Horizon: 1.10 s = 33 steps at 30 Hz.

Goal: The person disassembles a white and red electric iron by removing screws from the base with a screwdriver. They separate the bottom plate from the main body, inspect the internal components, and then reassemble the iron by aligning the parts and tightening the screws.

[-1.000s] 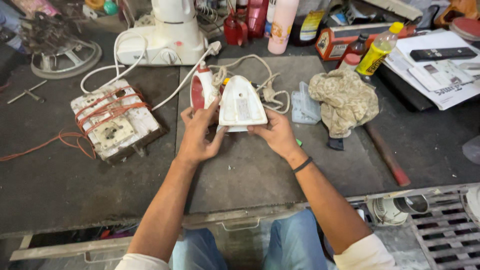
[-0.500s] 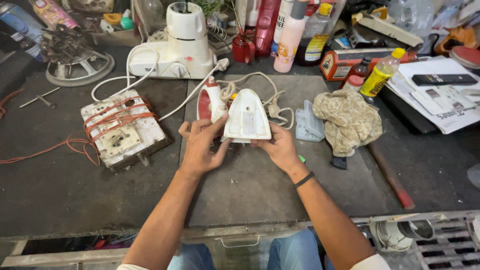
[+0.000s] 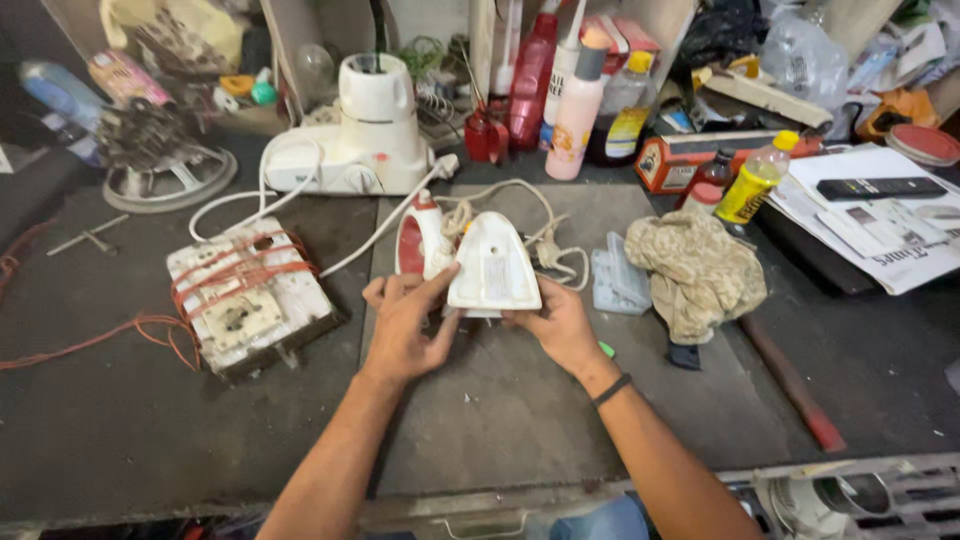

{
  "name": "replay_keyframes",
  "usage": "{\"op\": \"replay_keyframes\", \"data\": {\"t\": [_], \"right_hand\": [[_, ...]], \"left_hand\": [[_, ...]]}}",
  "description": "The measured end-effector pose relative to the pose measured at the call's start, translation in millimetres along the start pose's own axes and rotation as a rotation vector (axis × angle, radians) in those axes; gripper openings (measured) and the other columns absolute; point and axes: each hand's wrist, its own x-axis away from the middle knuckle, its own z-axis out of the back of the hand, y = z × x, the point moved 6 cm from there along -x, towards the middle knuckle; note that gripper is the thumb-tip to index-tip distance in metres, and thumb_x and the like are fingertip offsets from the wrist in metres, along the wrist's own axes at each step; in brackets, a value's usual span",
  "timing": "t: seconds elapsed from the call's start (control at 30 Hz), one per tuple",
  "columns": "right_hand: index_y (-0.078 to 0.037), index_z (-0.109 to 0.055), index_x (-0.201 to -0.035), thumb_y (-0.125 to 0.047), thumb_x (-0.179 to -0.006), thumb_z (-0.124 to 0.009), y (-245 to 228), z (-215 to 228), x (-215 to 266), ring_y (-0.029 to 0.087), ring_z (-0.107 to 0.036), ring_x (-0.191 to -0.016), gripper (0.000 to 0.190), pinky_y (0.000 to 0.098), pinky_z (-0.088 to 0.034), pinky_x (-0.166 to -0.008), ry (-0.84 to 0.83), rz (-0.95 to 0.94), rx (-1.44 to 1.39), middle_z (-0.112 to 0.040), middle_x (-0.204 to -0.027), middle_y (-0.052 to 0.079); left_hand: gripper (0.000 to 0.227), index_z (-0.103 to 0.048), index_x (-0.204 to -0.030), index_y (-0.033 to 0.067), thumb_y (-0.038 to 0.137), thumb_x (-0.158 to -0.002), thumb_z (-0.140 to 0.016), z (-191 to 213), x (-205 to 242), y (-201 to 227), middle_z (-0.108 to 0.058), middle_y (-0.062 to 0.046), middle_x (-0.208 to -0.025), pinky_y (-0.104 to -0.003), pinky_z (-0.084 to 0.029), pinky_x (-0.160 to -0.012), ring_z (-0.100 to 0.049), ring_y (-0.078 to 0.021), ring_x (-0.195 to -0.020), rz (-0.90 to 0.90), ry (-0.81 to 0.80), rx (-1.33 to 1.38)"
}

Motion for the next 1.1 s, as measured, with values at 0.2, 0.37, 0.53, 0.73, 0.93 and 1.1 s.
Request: {"op": "replay_keyframes", "data": {"t": [0.2, 0.37, 0.53, 0.73, 0.93, 1.1], "right_hand": [[0.002, -0.065, -0.126, -0.004, -0.093, -0.073, 5.3, 0.8, -4.0, 0.013, -0.072, -0.096, 0.034, 0.0309, -0.063, -0.084, 0.005, -0.024, -0.128, -0.074, -0.11, 0.004], [0.002, -0.065, -0.128, -0.004, -0.094, -0.074, 3.7, 0.4, -3.6, 0.013, -0.07, -0.098, 0.036, 0.0304, -0.062, -0.085, 0.017, -0.022, -0.065, -0.074, -0.112, 0.006], [0.001, -0.061, -0.133, -0.004, -0.093, -0.074, 9.9, -3.0, -0.3, 0.014, -0.072, -0.102, 0.042, 0.0322, -0.064, -0.086, -0.001, -0.025, -0.135, -0.073, -0.118, 0.006], [0.0, -0.06, -0.134, -0.004, -0.091, -0.074, 8.0, -8.4, -0.5, 0.013, -0.07, -0.102, 0.046, 0.0314, -0.063, -0.085, -0.016, -0.071, -0.19, -0.071, -0.118, 0.004], [0.002, -0.069, -0.12, -0.004, -0.091, -0.076, 6.1, -2.8, -14.5, 0.013, -0.073, -0.082, 0.03, 0.028, -0.06, -0.073, -0.08, -0.097, 0.024, -0.077, -0.1, 0.006], [-0.001, -0.069, -0.119, -0.005, -0.091, -0.073, 7.7, -0.7, -23.3, 0.01, -0.071, -0.08, 0.028, 0.0264, -0.058, -0.067, -0.092, -0.12, 0.015, -0.077, -0.097, 0.005]], "left_hand": [[0.062, -0.066, -0.137, 0.0113, 0.017, -0.078, -0.083, 1.2, -0.7, 3.4, -0.069, 0.003, -0.087, -0.039, -0.028, -0.099, -0.057, -0.0172, -0.094, -0.007, 0.004, -0.002], [0.062, -0.066, -0.136, 0.0113, 0.019, -0.078, -0.084, 1.7, -0.1, 2.0, -0.068, 0.0, -0.091, -0.04, -0.028, -0.098, -0.056, -0.0191, -0.096, -0.013, 0.01, -0.021], [0.061, -0.065, -0.138, 0.0106, 0.021, -0.081, -0.084, -2.4, 4.6, -3.1, -0.068, -0.001, -0.094, -0.042, -0.027, -0.099, -0.056, -0.0207, -0.1, -0.002, -0.009, -0.037], [0.061, -0.065, -0.138, 0.0109, 0.021, -0.08, -0.084, -2.5, 3.7, -4.8, -0.068, 0.002, -0.089, -0.043, -0.026, -0.098, -0.055, -0.0206, -0.1, 0.02, -0.038, -0.059], [0.062, -0.065, -0.137, 0.0115, 0.02, -0.078, -0.084, -4.6, 1.4, -9.7, -0.069, 0.002, -0.09, -0.044, -0.025, -0.1, -0.055, -0.0207, -0.1, 0.032, -0.034, -0.06], [0.062, -0.067, -0.134, 0.0135, 0.019, -0.074, -0.085, -4.4, 1.7, -7.7, -0.066, 0.0, -0.089, -0.044, -0.027, -0.099, -0.056, -0.0219, -0.099, 0.034, -0.027, -0.094]]}}
